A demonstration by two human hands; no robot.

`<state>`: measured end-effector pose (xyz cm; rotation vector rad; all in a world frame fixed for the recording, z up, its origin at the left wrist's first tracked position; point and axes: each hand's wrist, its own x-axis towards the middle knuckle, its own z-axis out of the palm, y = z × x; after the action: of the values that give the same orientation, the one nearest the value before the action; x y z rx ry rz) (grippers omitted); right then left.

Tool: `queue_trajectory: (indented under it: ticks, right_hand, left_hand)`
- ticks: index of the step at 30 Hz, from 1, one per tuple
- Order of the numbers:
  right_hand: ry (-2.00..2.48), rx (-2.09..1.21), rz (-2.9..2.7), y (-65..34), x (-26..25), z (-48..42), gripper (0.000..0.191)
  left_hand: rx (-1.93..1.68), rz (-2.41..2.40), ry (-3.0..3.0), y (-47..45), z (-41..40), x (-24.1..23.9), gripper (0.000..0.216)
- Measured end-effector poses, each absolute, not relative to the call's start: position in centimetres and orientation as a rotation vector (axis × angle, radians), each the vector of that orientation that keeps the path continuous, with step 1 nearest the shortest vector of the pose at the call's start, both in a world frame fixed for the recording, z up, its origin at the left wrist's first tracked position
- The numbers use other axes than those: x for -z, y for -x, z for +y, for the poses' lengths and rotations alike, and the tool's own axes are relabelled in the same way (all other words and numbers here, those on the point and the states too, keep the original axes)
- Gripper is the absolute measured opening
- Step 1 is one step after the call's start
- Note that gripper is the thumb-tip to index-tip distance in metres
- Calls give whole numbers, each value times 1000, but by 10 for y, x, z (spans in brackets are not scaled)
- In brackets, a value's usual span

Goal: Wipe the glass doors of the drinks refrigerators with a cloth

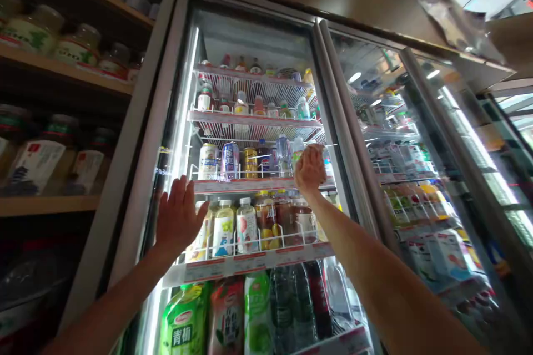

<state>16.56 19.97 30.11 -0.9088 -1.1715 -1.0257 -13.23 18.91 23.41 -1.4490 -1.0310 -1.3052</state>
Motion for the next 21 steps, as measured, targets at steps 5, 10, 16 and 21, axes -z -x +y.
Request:
queue_trajectory:
  ticks: [5, 10, 16, 21]
  right_hand:
    - [756, 1222, -1553, -98, -283, 203, 51]
    - [796, 1199, -1474, -115, -274, 205, 47]
    - [855, 1153, -1458, -110, -281, 198, 51]
    - [707, 1348, -1778, -116, -267, 195, 47]
  left_hand:
    - [1335, -991, 1459, 137, 193, -232, 65]
    - [1334, -1000, 1472, 135, 190, -234, 64]
    - [1328, -948, 1484, 115, 193, -238, 61]
    - [1313, -946, 1501, 114, 189, -238, 61]
